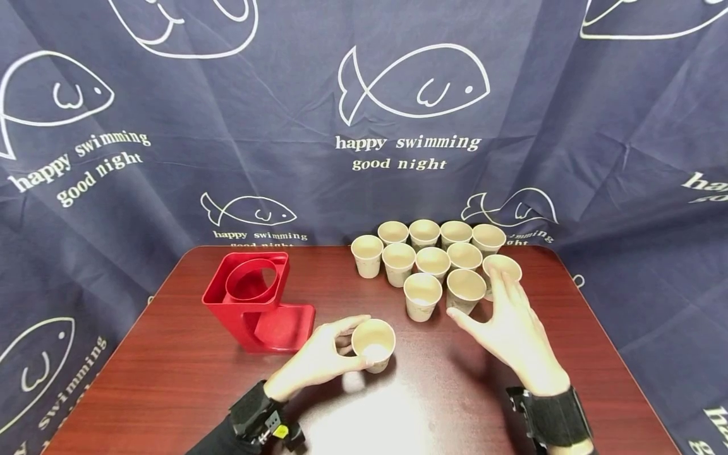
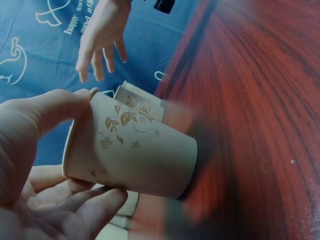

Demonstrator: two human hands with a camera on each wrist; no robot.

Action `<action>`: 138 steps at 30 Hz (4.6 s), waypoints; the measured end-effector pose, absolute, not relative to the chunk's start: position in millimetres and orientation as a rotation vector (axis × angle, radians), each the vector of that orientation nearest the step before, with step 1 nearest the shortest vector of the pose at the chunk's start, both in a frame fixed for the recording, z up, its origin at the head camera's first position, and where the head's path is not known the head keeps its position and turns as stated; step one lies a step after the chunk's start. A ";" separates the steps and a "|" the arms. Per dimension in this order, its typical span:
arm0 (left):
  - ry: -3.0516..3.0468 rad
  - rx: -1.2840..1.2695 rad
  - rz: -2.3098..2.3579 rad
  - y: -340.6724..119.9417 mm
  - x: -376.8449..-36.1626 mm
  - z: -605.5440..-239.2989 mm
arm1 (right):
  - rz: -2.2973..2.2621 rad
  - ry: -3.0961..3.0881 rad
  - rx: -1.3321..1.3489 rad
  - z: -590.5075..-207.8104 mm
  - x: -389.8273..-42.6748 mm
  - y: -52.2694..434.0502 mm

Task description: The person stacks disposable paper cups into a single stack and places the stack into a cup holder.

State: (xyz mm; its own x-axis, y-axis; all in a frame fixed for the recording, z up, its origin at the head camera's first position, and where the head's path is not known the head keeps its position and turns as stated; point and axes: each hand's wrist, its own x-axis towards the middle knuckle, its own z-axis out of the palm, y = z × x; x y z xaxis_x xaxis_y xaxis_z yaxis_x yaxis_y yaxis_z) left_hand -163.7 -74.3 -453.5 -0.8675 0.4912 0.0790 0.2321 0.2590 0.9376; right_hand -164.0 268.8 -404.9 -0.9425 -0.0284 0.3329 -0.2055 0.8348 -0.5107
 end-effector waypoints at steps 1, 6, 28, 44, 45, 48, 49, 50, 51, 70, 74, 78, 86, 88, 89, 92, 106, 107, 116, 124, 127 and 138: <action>2.297 0.677 1.646 -74.5 -163.4 -453.1 | 0.805 -2.698 0.179 -405.5 -164.4 269.6; 2.249 0.722 1.635 -76.2 -162.8 -454.3 | 0.823 -2.678 0.183 -408.1 -166.0 275.4; 2.234 0.774 1.604 -78.1 -162.9 -457.4 | 0.841 -2.737 0.167 -421.3 -169.7 288.4; 2.180 0.763 1.618 -78.5 -162.9 -457.3 | 0.868 -2.767 0.125 -436.5 -181.1 288.1; 2.178 0.761 1.614 -78.5 -162.9 -457.1 | 0.876 -2.769 0.119 -437.0 -181.7 287.8; 2.172 0.754 1.602 -78.7 -162.7 -456.8 | 0.878 -2.769 0.130 -438.8 -183.6 287.2; 2.171 0.754 1.601 -78.7 -162.7 -456.9 | 0.879 -2.769 0.135 -439.4 -184.4 286.9; 2.170 0.757 1.602 -78.7 -162.7 -457.1 | 0.882 -2.770 0.137 -440.2 -185.2 286.7; 2.171 0.761 1.602 -78.8 -162.6 -457.2 | 0.887 -2.770 0.143 -441.3 -186.1 286.6; 2.155 0.754 1.626 -80.2 -163.0 -458.3 | 0.842 -2.754 0.069 -452.1 -198.4 281.9; 2.144 0.758 1.628 -80.2 -163.0 -457.7 | 0.853 -2.756 0.048 -452.9 -198.3 283.1; 2.147 0.751 1.622 -80.0 -163.5 -456.8 | 0.869 -2.767 0.019 -451.8 -198.4 283.1; 2.155 0.744 1.607 -80.2 -164.4 -456.5 | 0.863 -2.736 0.031 -449.3 -197.0 282.2; 2.150 0.742 1.608 -80.2 -164.2 -456.4 | 0.875 -2.738 0.026 -448.8 -196.1 282.6; 2.146 0.741 1.612 -80.1 -164.1 -456.4 | 0.875 -2.740 0.023 -448.3 -195.4 282.7; 2.143 0.738 1.613 -80.1 -163.9 -456.6 | 0.878 -2.761 0.005 -444.6 -193.0 282.8; 2.134 0.745 1.623 -80.1 -164.1 -460.0 | 0.929 -2.742 0.001 -414.2 -174.0 276.8; 2.129 0.748 1.625 -80.1 -164.0 -460.1 | 0.928 -2.737 0.002 -412.0 -172.7 276.2; 2.113 0.775 1.626 -81.5 -163.7 -460.2 | 0.905 -2.727 0.010 -390.4 -162.3 267.3; 2.148 0.782 1.589 -82.2 -163.7 -460.2 | 0.886 -2.725 0.074 -374.5 -149.8 254.6; 2.159 0.781 1.580 -82.0 -163.6 -459.3 | 0.901 -2.722 0.111 -369.9 -145.8 248.4; 2.142 0.773 1.594 -83.6 -163.0 -459.8 | 0.972 -2.662 0.367 -372.4 -142.8 226.0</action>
